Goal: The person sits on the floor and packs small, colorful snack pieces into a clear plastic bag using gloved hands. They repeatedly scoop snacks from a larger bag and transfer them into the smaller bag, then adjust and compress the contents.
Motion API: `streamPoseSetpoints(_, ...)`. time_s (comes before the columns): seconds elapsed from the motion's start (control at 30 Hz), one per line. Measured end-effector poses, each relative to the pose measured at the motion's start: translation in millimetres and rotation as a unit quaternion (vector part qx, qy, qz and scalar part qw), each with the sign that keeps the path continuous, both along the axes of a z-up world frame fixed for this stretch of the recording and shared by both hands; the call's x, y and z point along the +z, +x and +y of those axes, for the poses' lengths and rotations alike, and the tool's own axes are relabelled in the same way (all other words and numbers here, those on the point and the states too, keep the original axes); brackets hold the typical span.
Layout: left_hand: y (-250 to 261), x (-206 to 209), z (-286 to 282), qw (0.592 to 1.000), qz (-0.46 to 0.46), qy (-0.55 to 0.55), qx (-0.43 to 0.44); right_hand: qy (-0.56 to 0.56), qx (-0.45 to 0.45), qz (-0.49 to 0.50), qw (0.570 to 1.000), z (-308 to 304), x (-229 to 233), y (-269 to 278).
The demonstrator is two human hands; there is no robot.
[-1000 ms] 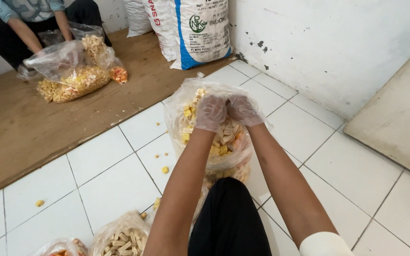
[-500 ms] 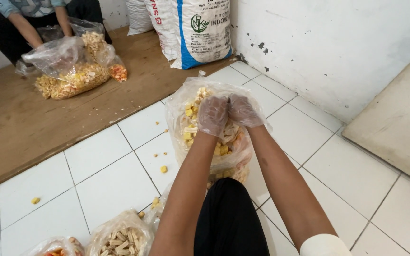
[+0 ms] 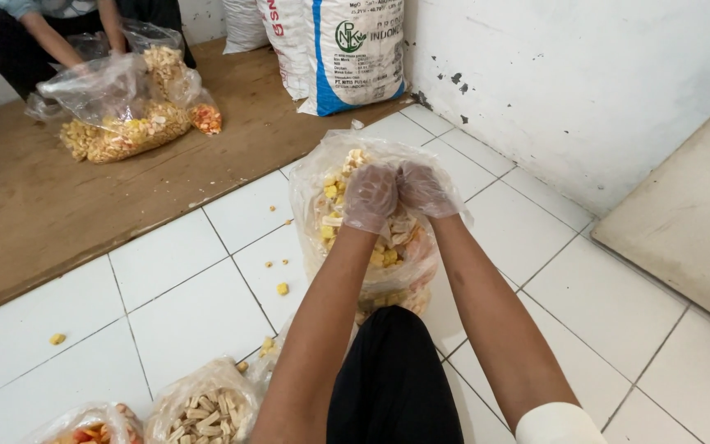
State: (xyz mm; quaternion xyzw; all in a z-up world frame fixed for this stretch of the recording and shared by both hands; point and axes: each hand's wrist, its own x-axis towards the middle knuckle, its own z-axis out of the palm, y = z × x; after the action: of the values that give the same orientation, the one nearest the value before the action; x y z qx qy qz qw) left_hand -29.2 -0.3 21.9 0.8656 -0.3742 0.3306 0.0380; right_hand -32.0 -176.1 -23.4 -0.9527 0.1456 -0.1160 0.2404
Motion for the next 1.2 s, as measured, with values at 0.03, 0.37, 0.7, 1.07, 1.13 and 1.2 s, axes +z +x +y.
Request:
streamPoseSetpoints(0.03, -15, 7, 2, 1.0, 0.002, -0.001, -0.002, -0.001, -0.002, 0.002, 1.0, 26, 27, -19)
streamPoseSetpoints(0.37, -39, 14, 10, 0.994, -0.095, -0.052, -0.004, 0.037, -0.103, 0.003, 0.994, 95, 87, -71)
streamPoseSetpoints(0.7, -78, 80, 55, 0.951, 0.302, 0.05, -0.047, -0.011, -0.085, -0.005, 0.996, 96, 93, -90)
streamPoseSetpoints(1.07, -141, 107, 172, 0.942, 0.202, -0.209, -0.165, 0.093, 0.01, 0.004, 0.996, 208, 192, -176)
streamPoseSetpoints(1.13, -168, 120, 206, 0.937, 0.228, -0.226, -0.14, 0.244, 0.07, 0.035, 0.967, 254, 240, -223)
streamPoseSetpoints(1.2, -206, 138, 248, 0.9, 0.271, -0.305, -0.153, 0.17, 0.1, -0.024, 0.98, 280, 222, -222)
